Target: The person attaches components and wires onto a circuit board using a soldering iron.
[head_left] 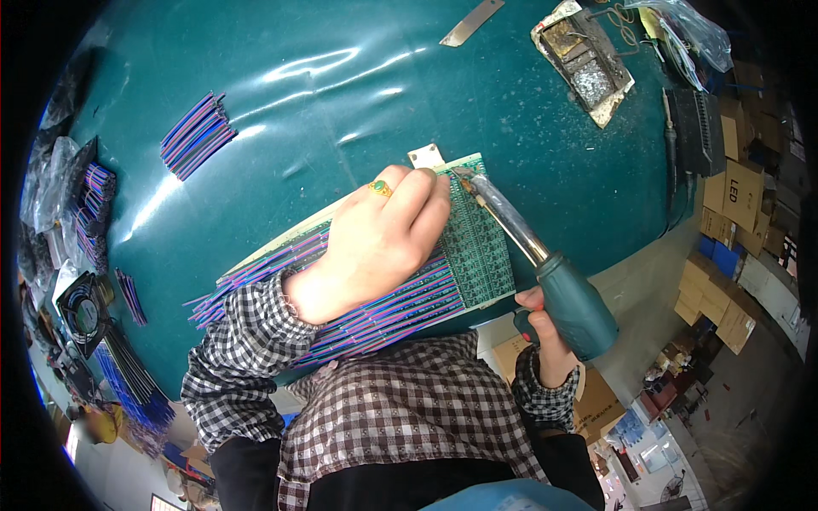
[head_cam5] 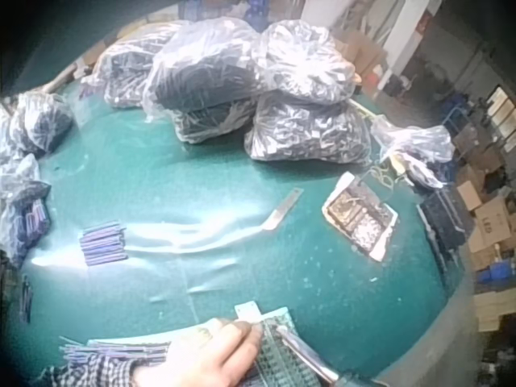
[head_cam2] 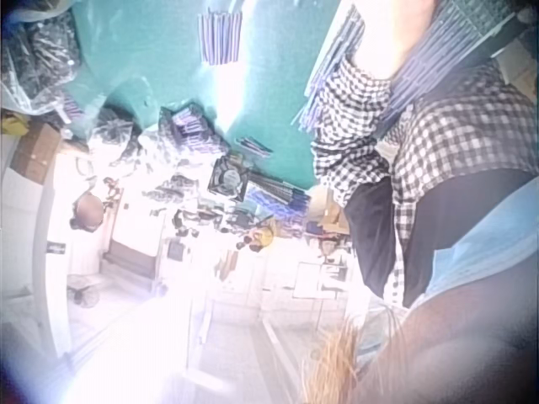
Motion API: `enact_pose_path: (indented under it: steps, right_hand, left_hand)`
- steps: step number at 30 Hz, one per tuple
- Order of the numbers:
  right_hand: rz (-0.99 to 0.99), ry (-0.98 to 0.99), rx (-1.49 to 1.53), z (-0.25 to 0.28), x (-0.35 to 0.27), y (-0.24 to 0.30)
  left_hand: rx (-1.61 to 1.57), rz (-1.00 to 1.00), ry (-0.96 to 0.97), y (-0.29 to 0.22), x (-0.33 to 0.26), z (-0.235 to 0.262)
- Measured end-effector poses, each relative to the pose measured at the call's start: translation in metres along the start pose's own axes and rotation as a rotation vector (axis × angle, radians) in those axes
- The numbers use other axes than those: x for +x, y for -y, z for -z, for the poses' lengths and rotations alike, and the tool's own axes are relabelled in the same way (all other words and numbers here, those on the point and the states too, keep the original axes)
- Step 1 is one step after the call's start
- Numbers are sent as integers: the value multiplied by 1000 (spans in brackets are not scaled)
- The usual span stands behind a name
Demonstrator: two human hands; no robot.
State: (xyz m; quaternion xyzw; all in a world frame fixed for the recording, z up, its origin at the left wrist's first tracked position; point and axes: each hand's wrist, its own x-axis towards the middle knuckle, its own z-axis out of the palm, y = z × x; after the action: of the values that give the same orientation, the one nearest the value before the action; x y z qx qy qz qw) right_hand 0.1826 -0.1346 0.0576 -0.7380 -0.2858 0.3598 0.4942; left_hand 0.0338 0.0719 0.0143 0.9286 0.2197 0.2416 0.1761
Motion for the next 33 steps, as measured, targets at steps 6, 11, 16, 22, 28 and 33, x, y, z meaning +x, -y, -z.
enact_pose_path:
  steps: [6,11,16,22,28,33]
  right_hand:
    - [1,-8,21,-1,0,-2]
    - [-20,-9,8,0,-1,0]
    - [11,-37,-30,-6,-3,6]
    - [-14,-8,-71,-5,-2,10]
    - [-28,-62,-11,-12,-1,15]
    - [-41,-66,-1,-9,-4,12]
  left_hand:
    - [5,0,-3,0,0,-1]
    - [-4,-1,3,-1,0,0]
    - [-10,-2,-4,-1,0,-1]
    - [-6,-7,-11,-1,0,-1]
    - [-3,-5,-11,-1,-1,-2]
    - [-13,-3,-16,-1,0,-2]
